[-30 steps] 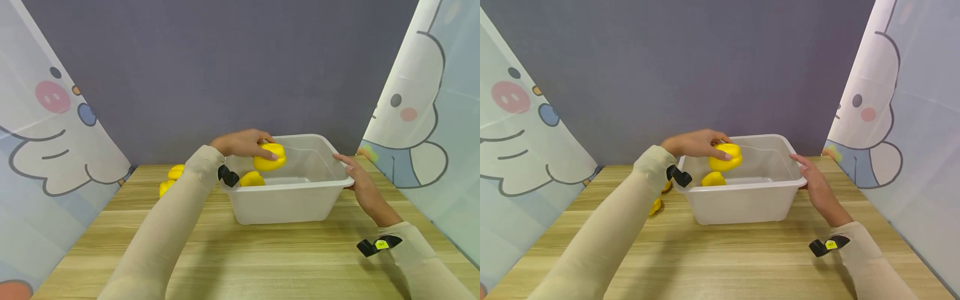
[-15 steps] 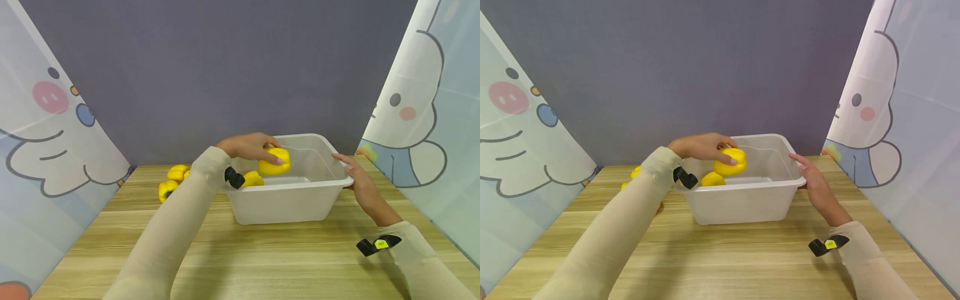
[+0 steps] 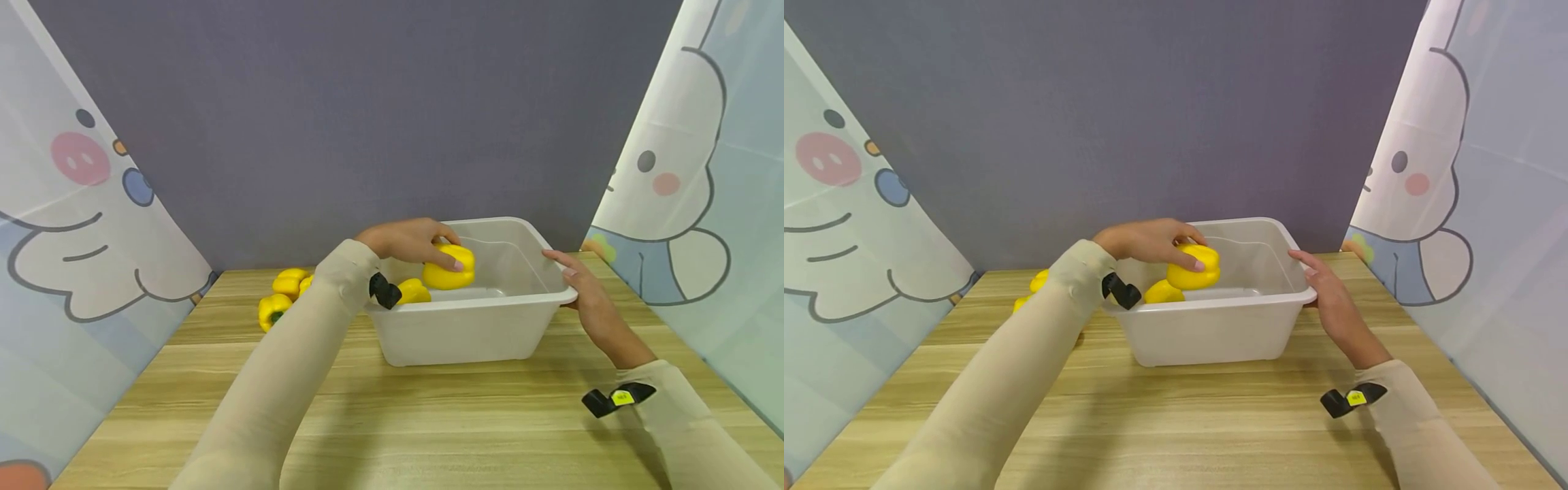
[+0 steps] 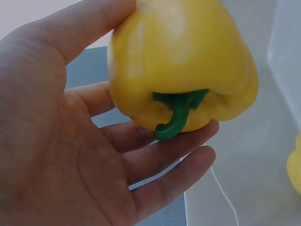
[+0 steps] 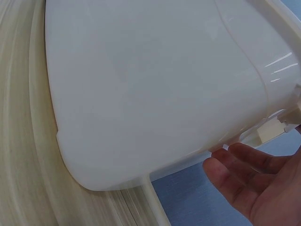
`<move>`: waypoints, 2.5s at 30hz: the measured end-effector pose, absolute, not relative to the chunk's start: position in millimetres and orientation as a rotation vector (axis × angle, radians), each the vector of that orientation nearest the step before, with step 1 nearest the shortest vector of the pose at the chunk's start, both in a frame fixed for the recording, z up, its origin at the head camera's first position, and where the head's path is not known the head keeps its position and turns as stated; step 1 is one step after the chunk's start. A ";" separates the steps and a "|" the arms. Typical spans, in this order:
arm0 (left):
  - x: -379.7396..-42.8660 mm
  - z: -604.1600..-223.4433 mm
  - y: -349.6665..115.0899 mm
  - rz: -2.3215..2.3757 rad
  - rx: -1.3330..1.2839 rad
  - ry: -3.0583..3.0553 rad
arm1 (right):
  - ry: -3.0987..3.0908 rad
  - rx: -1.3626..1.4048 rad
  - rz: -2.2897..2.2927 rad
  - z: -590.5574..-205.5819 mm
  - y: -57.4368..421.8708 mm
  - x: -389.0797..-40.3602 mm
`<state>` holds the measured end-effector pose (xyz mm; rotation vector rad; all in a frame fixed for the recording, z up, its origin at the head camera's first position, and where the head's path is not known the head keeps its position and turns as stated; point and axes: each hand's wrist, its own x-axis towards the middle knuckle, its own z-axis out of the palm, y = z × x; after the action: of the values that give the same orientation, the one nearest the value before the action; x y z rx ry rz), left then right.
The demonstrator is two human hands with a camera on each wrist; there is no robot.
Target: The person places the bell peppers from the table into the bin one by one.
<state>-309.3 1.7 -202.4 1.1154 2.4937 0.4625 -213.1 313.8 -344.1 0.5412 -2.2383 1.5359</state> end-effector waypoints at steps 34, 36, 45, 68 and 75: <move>-305.3 -185.7 -42.8 0.904 1.046 2.449 | -2.221 0.551 1.571 -345.1 315.0 -212.7; -303.5 -185.6 -46.3 0.913 1.047 2.452 | -2.225 0.550 1.561 -345.1 315.0 -212.3; -299.5 -190.4 -63.3 0.915 1.030 2.499 | -2.214 0.550 1.578 -345.7 315.8 -211.9; -289.9 -224.0 -105.0 1.217 1.154 2.556 | -2.197 0.548 1.592 -345.9 317.6 -213.5; -281.6 -242.1 -111.6 1.431 1.179 2.561 | -2.188 0.549 1.598 -346.9 320.1 -211.9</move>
<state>-281.6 -111.6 -242.1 1.1793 2.5610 1.4312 -211.9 320.1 -346.9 0.5489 -2.1879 1.5975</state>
